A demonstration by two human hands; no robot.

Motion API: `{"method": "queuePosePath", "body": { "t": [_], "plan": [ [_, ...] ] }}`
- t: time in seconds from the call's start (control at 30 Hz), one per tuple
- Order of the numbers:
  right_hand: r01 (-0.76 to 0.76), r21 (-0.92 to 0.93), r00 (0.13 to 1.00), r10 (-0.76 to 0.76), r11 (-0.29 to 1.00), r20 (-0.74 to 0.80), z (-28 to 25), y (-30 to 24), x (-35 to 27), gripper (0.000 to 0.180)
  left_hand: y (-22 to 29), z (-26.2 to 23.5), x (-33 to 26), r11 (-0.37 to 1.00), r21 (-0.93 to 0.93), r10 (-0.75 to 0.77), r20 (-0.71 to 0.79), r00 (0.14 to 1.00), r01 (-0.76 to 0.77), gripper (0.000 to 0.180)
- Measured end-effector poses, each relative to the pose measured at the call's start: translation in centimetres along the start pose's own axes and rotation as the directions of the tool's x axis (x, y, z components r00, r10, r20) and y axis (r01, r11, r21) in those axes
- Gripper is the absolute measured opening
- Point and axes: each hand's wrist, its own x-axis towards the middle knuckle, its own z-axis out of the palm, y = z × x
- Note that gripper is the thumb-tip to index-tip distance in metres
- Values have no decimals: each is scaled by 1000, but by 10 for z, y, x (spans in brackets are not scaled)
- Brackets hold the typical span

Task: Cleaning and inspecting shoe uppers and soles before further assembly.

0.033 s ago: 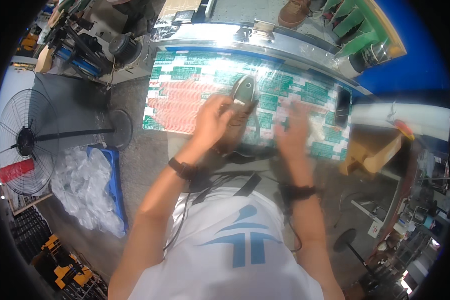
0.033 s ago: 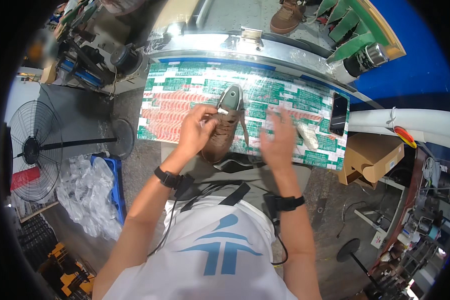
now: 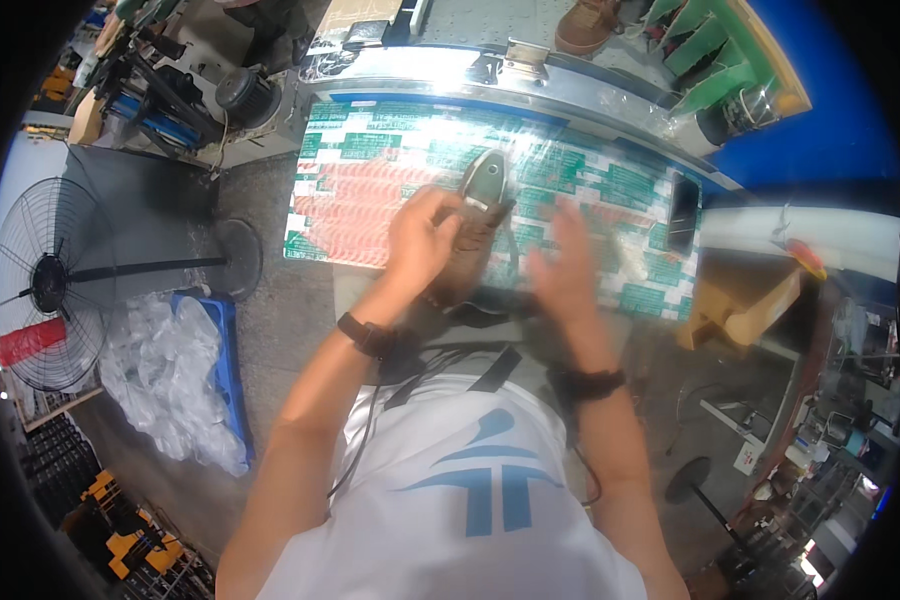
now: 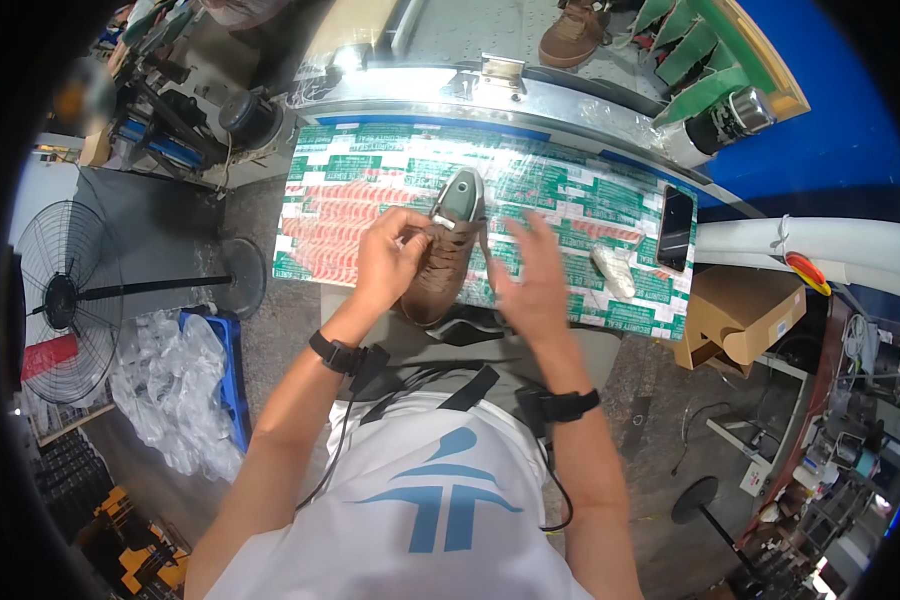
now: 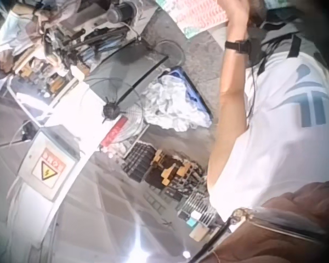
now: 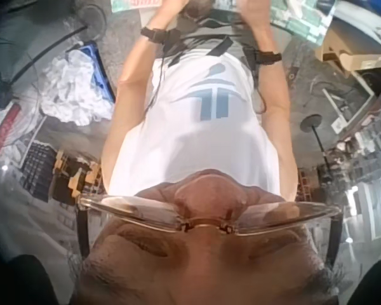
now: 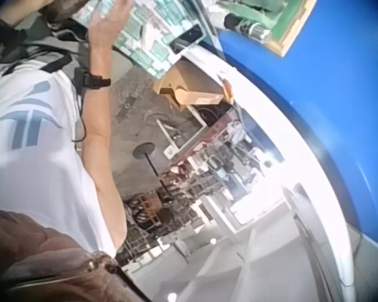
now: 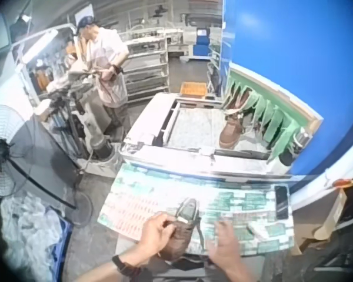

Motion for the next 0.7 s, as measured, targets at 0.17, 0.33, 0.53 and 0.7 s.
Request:
{"method": "queuePosePath", "body": {
  "t": [0.17, 0.33, 0.53, 0.7],
  "plan": [
    [120, 60, 992, -122, 991, 30, 34, -46, 26, 52, 26, -14, -14, 997, -48, 59, 7, 998, -59, 17],
    [53, -60, 998, -51, 997, 40, 33, -38, 7, 29, 8, -36, -40, 983, 182, -42, 241, 970, -2, 13],
    [-259, 250, 957, 213, 933, 197, 32, -59, -19, 19, -27, -34, -44, 967, -133, -197, 164, 967, 219, 24],
    [-501, 455, 863, 383, 736, 330, 18, -66, -11, 31, -13, -27, -41, 982, -159, -103, 26, 994, 106, 33]
  ]
}}
